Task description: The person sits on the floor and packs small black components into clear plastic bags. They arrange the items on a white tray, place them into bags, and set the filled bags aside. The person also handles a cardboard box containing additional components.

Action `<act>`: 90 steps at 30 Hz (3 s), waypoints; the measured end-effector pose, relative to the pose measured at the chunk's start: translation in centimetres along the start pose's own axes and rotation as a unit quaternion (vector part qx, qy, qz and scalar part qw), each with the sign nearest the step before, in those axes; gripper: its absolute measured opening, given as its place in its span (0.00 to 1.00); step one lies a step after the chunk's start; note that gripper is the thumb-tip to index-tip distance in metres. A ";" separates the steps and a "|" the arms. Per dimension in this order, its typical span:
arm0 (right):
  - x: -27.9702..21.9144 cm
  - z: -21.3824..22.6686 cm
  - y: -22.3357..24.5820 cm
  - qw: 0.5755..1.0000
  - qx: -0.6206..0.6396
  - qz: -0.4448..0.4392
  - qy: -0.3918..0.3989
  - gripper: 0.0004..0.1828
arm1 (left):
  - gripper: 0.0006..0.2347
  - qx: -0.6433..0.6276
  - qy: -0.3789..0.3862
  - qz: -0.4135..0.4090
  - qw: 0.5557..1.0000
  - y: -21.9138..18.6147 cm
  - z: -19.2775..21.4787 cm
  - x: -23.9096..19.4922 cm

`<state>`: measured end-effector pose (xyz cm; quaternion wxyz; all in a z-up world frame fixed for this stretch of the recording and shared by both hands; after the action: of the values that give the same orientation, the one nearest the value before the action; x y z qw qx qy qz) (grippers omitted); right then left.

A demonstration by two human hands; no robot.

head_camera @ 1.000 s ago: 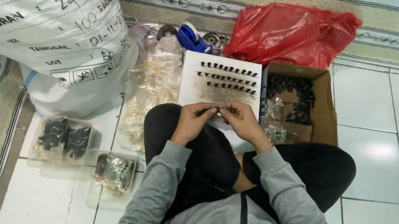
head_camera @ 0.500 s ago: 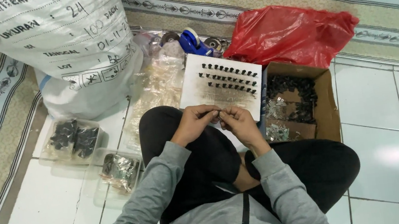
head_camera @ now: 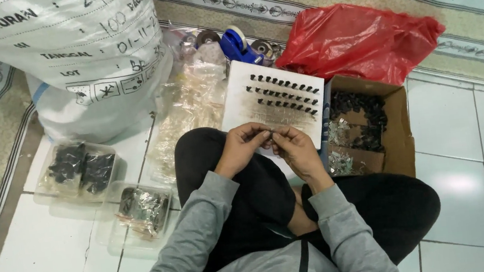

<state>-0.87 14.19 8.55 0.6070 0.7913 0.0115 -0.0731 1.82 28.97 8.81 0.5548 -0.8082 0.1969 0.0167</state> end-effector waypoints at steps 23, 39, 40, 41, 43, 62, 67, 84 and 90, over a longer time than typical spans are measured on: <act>-0.6 0.4 -0.7 0.995 -0.007 0.094 -0.021 0.07 | 0.09 0.029 0.015 0.045 0.998 0.9 0.0 -0.3; -0.3 0.8 -2.4 0.998 0.024 0.053 -0.032 0.07 | 0.08 0.014 -0.008 0.074 0.997 4.1 0.9 1.6; 0.0 1.3 -3.0 0.998 0.024 0.052 -0.029 0.07 | 0.08 0.013 -0.011 0.073 0.997 3.7 0.9 1.5; -0.1 1.9 -4.0 0.997 0.061 0.033 -0.032 0.07 | 0.08 0.020 -0.002 0.076 0.997 3.4 0.6 1.3; -0.1 2.4 -5.0 0.995 0.097 0.014 -0.036 0.07 | 0.07 0.027 0.007 0.080 0.996 3.2 0.3 1.1; 10.5 -3.3 3.9 0.781 -0.530 0.308 0.123 0.07 | 0.16 0.121 -0.073 0.058 0.988 2.1 0.6 1.2; 14.2 -5.7 1.4 0.642 -0.675 0.305 0.198 0.07 | 0.13 0.177 -0.074 0.064 0.979 1.2 0.6 1.2; 15.1 -5.4 -1.8 0.595 -0.711 0.317 0.201 0.09 | 0.14 0.182 -0.042 0.100 0.977 0.8 -0.1 1.0; 15.4 -4.4 -2.6 0.610 -0.702 0.310 0.200 0.11 | 0.14 0.194 -0.047 0.095 0.975 1.0 0.0 1.2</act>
<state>14.51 18.00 5.19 0.9457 0.0750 -0.0653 0.3096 2.56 28.26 7.61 0.7058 -0.6608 0.2461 0.0683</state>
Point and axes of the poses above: each hand's wrist, its own x-axis towards the middle knuckle, its own z-axis out of the back of the hand, y = z × x, the point moved 8 cm from there along x, towards the middle knuckle, and after that the axes turned 13 degrees about z, right-handed, at the moved point
